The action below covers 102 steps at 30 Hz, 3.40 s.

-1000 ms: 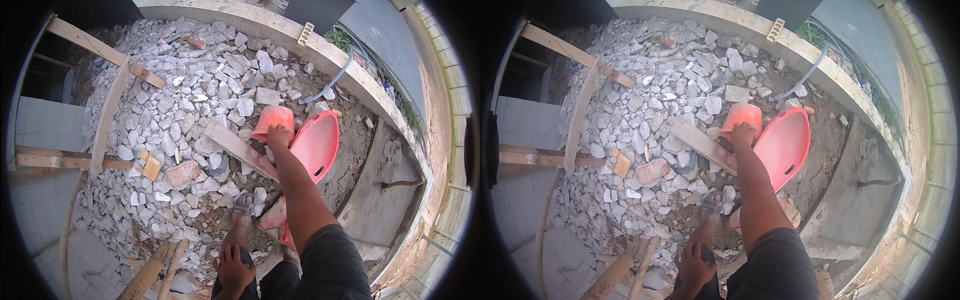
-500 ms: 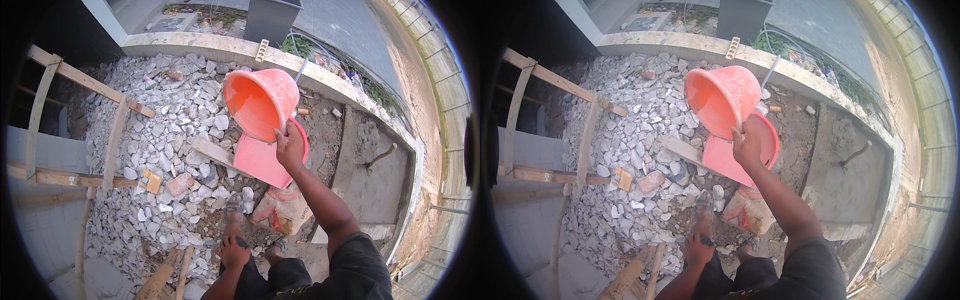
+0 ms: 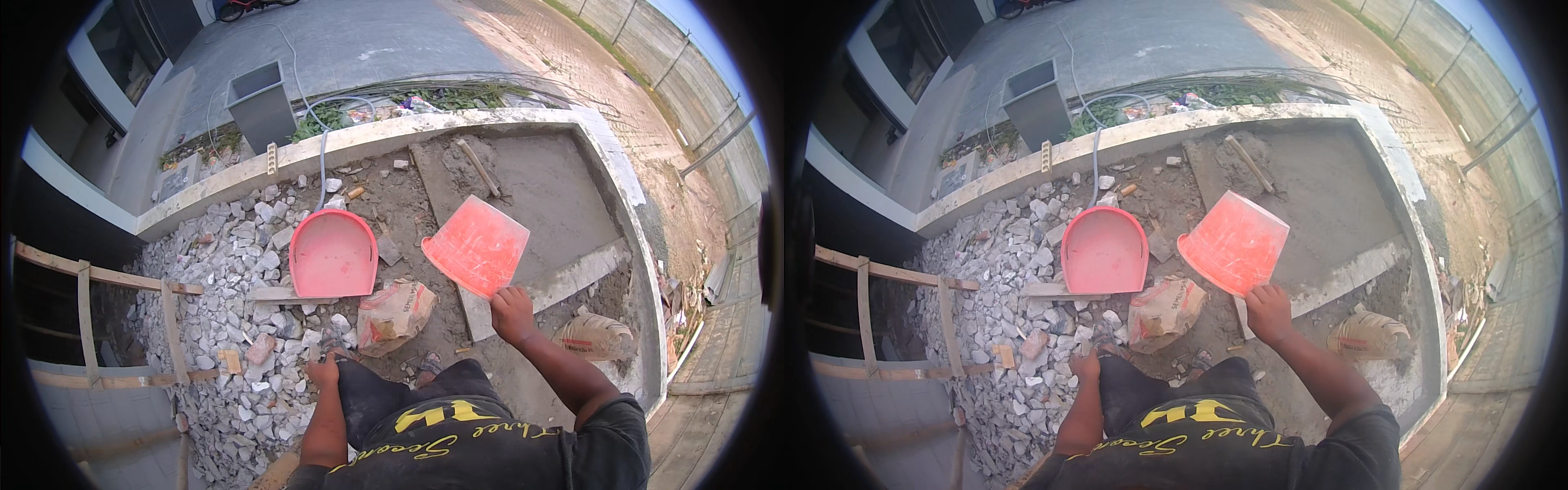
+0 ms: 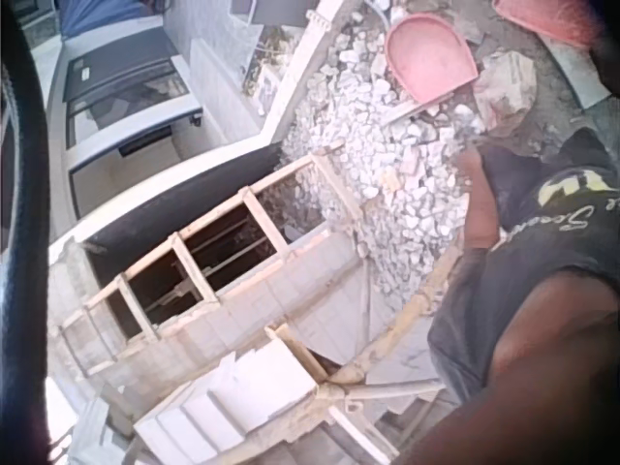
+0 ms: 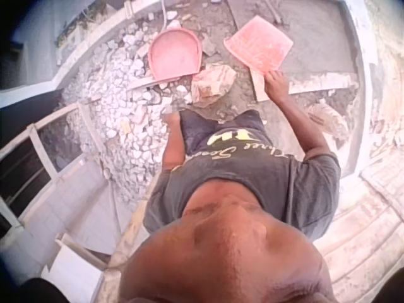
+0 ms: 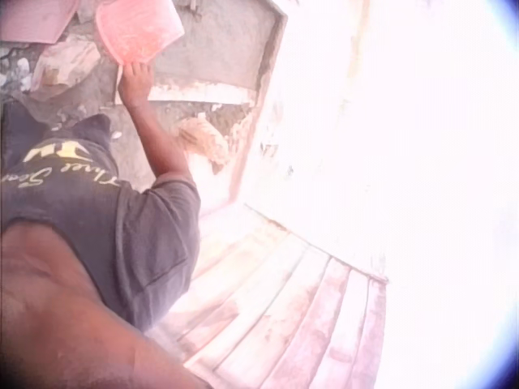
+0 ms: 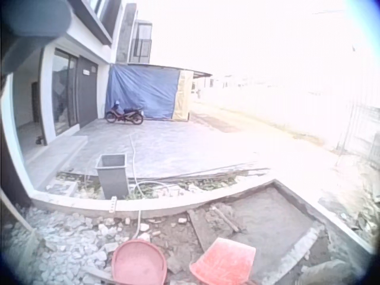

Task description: The person mixes cement and water in a rectangular concrete basin using a hoe. They repeatedly turn and fold the mixture to achieve a uniform consistency, occasionally pausing to retrieve water from a pink bucket.

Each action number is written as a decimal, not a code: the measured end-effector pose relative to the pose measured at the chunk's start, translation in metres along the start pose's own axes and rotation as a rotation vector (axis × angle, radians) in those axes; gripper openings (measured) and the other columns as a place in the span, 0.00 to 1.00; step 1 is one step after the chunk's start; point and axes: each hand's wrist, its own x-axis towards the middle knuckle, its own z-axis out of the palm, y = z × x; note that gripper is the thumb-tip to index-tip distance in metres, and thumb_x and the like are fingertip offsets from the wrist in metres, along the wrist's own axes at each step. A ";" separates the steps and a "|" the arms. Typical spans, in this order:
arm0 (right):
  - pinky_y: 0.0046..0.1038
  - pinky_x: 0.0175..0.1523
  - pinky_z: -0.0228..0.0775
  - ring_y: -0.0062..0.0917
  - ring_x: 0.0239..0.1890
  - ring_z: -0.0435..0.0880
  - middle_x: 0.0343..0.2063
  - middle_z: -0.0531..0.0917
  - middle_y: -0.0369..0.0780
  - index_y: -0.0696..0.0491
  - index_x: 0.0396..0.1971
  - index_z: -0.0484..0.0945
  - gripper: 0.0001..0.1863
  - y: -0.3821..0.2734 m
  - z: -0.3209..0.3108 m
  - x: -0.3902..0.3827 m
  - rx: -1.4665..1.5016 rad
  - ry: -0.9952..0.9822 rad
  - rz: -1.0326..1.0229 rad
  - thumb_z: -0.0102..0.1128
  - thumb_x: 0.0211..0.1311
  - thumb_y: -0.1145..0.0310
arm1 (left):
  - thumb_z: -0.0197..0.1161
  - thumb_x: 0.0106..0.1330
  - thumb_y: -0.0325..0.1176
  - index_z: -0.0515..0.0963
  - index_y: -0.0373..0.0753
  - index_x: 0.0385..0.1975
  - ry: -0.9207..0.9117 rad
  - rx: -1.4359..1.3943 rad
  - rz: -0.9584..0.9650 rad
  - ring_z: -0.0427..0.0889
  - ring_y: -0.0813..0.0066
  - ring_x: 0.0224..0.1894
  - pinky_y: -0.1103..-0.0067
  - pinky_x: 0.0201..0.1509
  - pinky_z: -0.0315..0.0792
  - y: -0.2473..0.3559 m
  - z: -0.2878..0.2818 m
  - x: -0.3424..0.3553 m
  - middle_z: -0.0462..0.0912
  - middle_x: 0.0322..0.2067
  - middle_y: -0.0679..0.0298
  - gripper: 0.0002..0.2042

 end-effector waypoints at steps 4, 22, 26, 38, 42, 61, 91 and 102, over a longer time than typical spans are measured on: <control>0.43 0.36 0.65 0.41 0.33 0.76 0.26 0.76 0.44 0.54 0.23 0.71 0.04 0.033 -0.051 -0.149 -0.017 -0.077 0.434 0.56 0.52 0.74 | 0.68 0.53 0.48 0.68 0.27 0.57 -0.011 0.011 -0.034 0.71 0.44 0.59 0.60 0.64 0.65 -0.011 -0.029 -0.024 0.66 0.58 0.38 0.37; 0.40 0.38 0.76 0.41 0.35 0.84 0.36 0.82 0.49 0.62 0.43 0.75 0.17 0.242 -0.143 -0.424 0.189 0.341 2.125 0.52 0.54 0.72 | 0.53 0.61 0.49 0.80 0.33 0.47 -0.345 0.519 -0.111 0.77 0.55 0.57 0.61 0.61 0.67 -0.077 -0.004 0.086 0.80 0.51 0.48 0.25; 0.42 0.32 0.78 0.40 0.34 0.84 0.38 0.82 0.49 0.62 0.46 0.76 0.18 0.290 -0.149 -0.326 0.477 0.626 2.274 0.48 0.56 0.72 | 0.60 0.56 0.47 0.77 0.26 0.48 -0.502 0.253 -0.038 0.76 0.49 0.56 0.63 0.61 0.67 0.048 0.086 0.146 0.80 0.51 0.45 0.28; 0.41 0.37 0.78 0.33 0.30 0.79 0.32 0.75 0.43 0.53 0.38 0.71 0.11 0.304 0.024 -0.066 0.755 1.009 2.466 0.48 0.55 0.69 | 0.70 0.53 0.44 0.76 0.31 0.49 -0.380 0.363 0.703 0.79 0.53 0.53 0.67 0.58 0.71 0.695 0.095 0.292 0.80 0.47 0.46 0.28; 0.39 0.38 0.78 0.32 0.31 0.78 0.33 0.76 0.41 0.52 0.42 0.72 0.13 0.316 0.073 0.019 0.822 0.897 2.612 0.49 0.55 0.70 | 0.69 0.56 0.42 0.75 0.32 0.51 -0.433 0.305 0.940 0.79 0.55 0.53 0.68 0.58 0.70 0.900 0.096 0.287 0.79 0.51 0.46 0.27; 0.44 0.41 0.81 0.44 0.45 0.81 0.47 0.77 0.52 0.64 0.48 0.71 0.19 0.329 0.269 0.309 0.508 1.733 3.144 0.52 0.57 0.71 | 0.65 0.60 0.37 0.73 0.32 0.52 -0.658 1.533 0.708 0.83 0.59 0.41 0.68 0.43 0.76 1.364 0.150 0.404 0.81 0.43 0.52 0.22; 0.41 0.46 0.78 0.36 0.39 0.82 0.40 0.78 0.43 0.57 0.54 0.71 0.33 0.465 0.667 0.360 1.018 2.856 3.046 0.60 0.62 0.43 | 0.63 0.65 0.39 0.63 0.34 0.44 -0.934 1.963 0.899 0.79 0.70 0.23 0.73 0.24 0.76 1.038 0.494 -0.031 0.74 0.28 0.60 0.20; 0.31 0.15 0.65 0.25 0.11 0.72 0.16 0.72 0.38 0.58 0.34 0.72 0.09 0.667 0.598 0.495 1.577 2.582 2.375 0.62 0.57 0.71 | 0.60 0.64 0.47 0.68 0.33 0.46 -0.685 2.190 1.733 0.82 0.37 0.33 0.52 0.37 0.76 1.240 0.508 0.157 0.81 0.27 0.40 0.23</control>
